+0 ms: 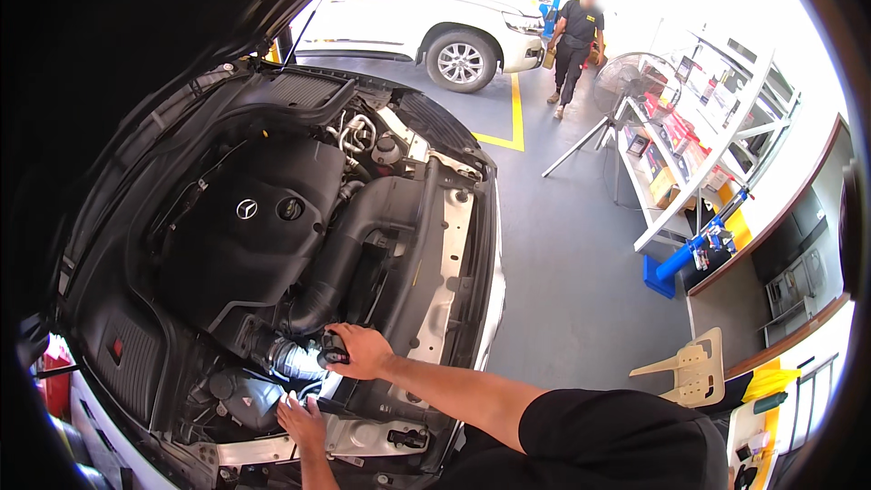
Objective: The person uses a handheld light to illuminate different parts of the car engine while touching and checking components such as the air intake hose and fluid reservoirs.
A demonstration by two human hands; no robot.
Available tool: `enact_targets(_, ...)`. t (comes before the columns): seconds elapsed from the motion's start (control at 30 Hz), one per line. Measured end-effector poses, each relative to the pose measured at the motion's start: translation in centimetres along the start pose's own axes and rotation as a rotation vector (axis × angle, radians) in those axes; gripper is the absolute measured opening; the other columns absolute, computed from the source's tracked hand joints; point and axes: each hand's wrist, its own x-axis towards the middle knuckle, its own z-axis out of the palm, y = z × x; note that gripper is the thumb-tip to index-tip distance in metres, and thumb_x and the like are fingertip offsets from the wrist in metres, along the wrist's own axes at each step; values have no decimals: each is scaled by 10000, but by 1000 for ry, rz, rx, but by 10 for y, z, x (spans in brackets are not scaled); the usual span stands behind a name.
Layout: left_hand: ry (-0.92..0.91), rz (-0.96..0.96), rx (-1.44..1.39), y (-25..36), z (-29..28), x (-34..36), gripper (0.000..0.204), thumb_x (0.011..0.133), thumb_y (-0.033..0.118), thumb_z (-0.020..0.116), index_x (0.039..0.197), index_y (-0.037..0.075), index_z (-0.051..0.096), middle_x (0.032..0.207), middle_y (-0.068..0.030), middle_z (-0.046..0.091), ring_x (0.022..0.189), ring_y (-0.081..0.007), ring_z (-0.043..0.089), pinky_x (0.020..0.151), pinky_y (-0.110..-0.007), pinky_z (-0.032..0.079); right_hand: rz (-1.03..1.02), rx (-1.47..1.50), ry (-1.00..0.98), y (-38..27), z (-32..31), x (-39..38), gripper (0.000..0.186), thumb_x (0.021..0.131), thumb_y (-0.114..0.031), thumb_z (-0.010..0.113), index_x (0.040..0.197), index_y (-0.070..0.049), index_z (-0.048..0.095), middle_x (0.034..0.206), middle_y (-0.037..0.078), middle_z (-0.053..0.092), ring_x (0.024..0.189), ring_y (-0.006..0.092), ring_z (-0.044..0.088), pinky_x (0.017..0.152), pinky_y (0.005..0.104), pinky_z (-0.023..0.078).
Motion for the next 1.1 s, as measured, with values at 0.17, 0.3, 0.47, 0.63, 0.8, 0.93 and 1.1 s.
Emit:
enact_targets(0.17, 11, 71, 28, 2, 5, -12, 352, 1017, 324, 646, 1065, -25, 653, 1127, -243, 669, 1112, -437, 614, 1029, -551, 441, 198, -17, -57, -10, -6, 5, 844, 833, -554, 795, 1459, -52, 534, 1311, 199, 688, 1212, 377, 682, 1015, 472, 558)
enact_targets(0.3, -3, 51, 30, 8, -2, -10, 340, 1011, 311, 650, 1070, -24, 658, 1095, -233, 676, 1091, -428, 621, 1016, -545, 442, 198, -65, -25, -5, 5, 1, 855, 835, -564, 784, 1459, -37, 531, 1245, 203, 720, 1158, 383, 709, 995, 474, 570)
enact_targets(0.47, 72, 74, -60, 6, -6, -4, 320, 1006, 315, 654, 1117, 16, 669, 1082, -182, 692, 1079, -393, 638, 999, -522, 442, 167, -104, -5, -7, 9, 3, 848, 841, -568, 775, 1452, -32, 534, 1200, 197, 737, 1139, 384, 718, 989, 473, 574)
enact_targets(0.63, -91, 25, 3, 4, -11, 11, 333, 996, 328, 660, 1152, 34, 675, 1105, -172, 691, 1087, -378, 642, 969, -511, 442, 232, -101, -97, -15, 2, 7, 853, 833, -589, 776, 1442, -42, 535, 1220, 212, 733, 1160, 383, 712, 988, 471, 573)
enact_targets(0.8, -28, 54, 35, -3, 0, 13, 333, 1035, 346, 605, 1132, 36, 679, 1113, -180, 685, 1094, -368, 643, 958, -503, 447, 320, -89, -236, -13, 2, 23, 835, 825, -565, 775, 1446, -64, 531, 1258, 197, 727, 1178, 368, 707, 996, 470, 570)
enact_targets(0.93, -77, 23, 42, 3, -5, 14, 326, 1049, 346, 586, 1114, 44, 693, 1105, -168, 701, 1093, -363, 648, 958, -504, 448, 269, -124, -167, -14, 6, 17, 820, 800, -507, 776, 1454, -81, 523, 1311, 170, 708, 1220, 352, 690, 1018, 470, 561)
enact_targets(1.1, -55, 47, -32, 9, -14, 16, 334, 1054, 351, 577, 1057, 45, 710, 1059, -153, 741, 1072, -360, 667, 949, -512, 449, 263, -132, -84, -8, 15, 12, 821, 779, -467, 781, 1456, -82, 520, 1301, 166, 704, 1221, 348, 686, 1018, 469, 563)
